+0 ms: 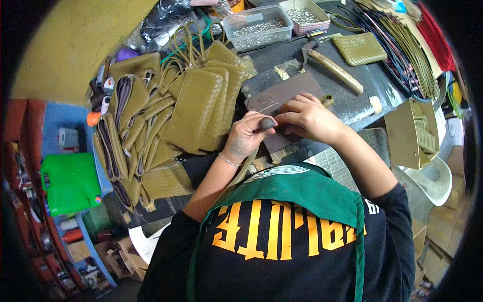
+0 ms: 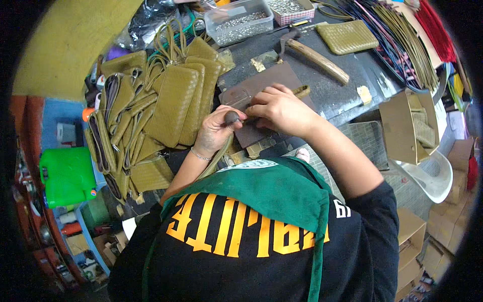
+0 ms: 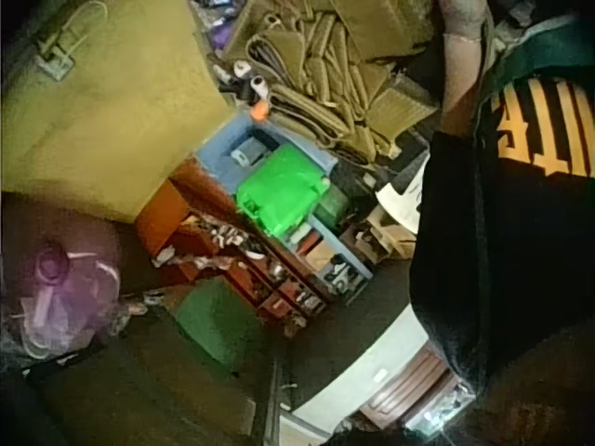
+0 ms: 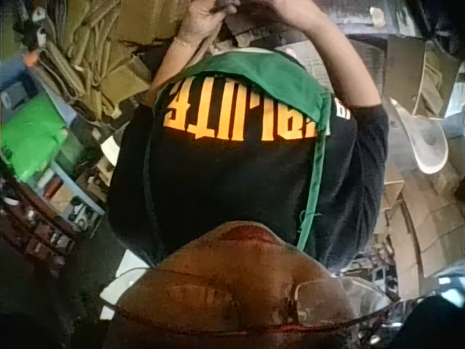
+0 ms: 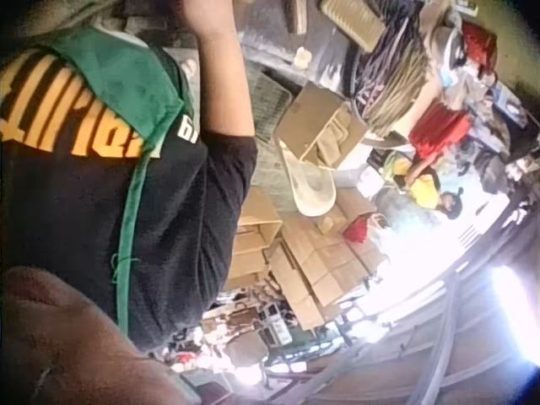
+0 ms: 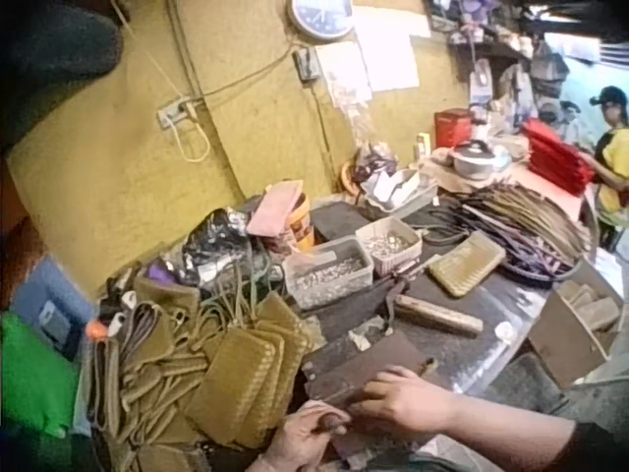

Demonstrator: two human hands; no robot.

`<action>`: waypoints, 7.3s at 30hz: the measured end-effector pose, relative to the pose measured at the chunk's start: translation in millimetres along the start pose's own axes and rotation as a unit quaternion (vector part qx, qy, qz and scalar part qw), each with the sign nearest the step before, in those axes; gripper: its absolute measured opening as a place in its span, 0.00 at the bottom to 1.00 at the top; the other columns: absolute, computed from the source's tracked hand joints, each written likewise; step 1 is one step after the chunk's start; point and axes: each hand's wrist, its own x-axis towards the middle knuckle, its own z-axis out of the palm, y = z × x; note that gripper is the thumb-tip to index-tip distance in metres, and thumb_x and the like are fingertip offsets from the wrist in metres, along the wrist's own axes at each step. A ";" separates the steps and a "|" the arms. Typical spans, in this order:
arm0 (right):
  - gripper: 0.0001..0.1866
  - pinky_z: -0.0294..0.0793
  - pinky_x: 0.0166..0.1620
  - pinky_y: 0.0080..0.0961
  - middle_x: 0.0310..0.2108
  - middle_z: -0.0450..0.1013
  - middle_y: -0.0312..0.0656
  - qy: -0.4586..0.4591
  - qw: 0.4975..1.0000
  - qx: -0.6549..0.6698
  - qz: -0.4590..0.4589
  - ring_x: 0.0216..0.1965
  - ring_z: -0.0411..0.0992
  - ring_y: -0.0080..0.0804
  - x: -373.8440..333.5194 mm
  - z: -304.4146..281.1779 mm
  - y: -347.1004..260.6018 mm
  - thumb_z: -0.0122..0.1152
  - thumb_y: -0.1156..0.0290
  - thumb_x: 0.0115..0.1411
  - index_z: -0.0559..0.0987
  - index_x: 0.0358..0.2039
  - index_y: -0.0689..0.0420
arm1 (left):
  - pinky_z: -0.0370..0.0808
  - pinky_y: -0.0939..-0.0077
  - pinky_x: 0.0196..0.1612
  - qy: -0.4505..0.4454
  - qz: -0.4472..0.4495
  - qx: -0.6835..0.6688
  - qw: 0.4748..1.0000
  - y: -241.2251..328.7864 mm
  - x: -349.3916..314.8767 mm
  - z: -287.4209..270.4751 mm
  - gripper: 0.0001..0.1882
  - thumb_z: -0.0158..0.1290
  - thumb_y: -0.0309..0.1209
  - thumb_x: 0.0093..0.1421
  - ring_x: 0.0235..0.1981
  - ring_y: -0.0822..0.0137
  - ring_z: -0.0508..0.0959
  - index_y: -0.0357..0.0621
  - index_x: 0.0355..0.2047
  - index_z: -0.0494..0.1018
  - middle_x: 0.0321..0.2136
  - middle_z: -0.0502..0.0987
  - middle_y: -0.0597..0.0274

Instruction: The person attaches straps to leather bags using a hammer to secure hardware; they measure parts with a tape, insert metal pins or rivets through the straps and bag bodies, and hammer them into place on a workbench.

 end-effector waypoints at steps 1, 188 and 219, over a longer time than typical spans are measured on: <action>0.10 0.64 0.44 0.35 0.33 0.67 0.35 -0.062 0.998 0.024 -0.003 0.39 0.66 0.35 1.3 6.0 6.1 0.59 0.67 0.43 0.76 0.29 0.49 | 0.69 0.77 0.36 -0.003 -0.014 -0.009 1.000 -1.8 -0.4 0.3 0.07 0.55 0.30 0.49 0.32 0.69 0.71 0.40 0.28 0.73 0.27 0.75 0.64; 0.14 0.69 0.32 0.29 0.25 0.68 0.44 0.003 0.987 0.126 -0.097 0.28 0.68 0.39 51.3 -27.5 -21.5 0.64 0.75 0.39 0.77 0.30 0.59 | 0.71 0.72 0.33 0.108 0.054 0.108 0.987 5.0 3.4 -2.6 0.11 0.59 0.27 0.42 0.28 0.60 0.73 0.38 0.27 0.73 0.26 0.73 0.58; 0.20 0.66 0.24 0.18 0.21 0.67 0.39 0.259 0.883 0.153 0.360 0.20 0.65 0.21 -3.4 -72.6 46.5 0.48 0.62 0.58 0.63 0.45 0.61 | 0.69 0.73 0.33 0.095 0.049 0.102 0.989 0.5 1.6 1.4 0.10 0.57 0.30 0.45 0.28 0.61 0.73 0.39 0.28 0.72 0.26 0.74 0.58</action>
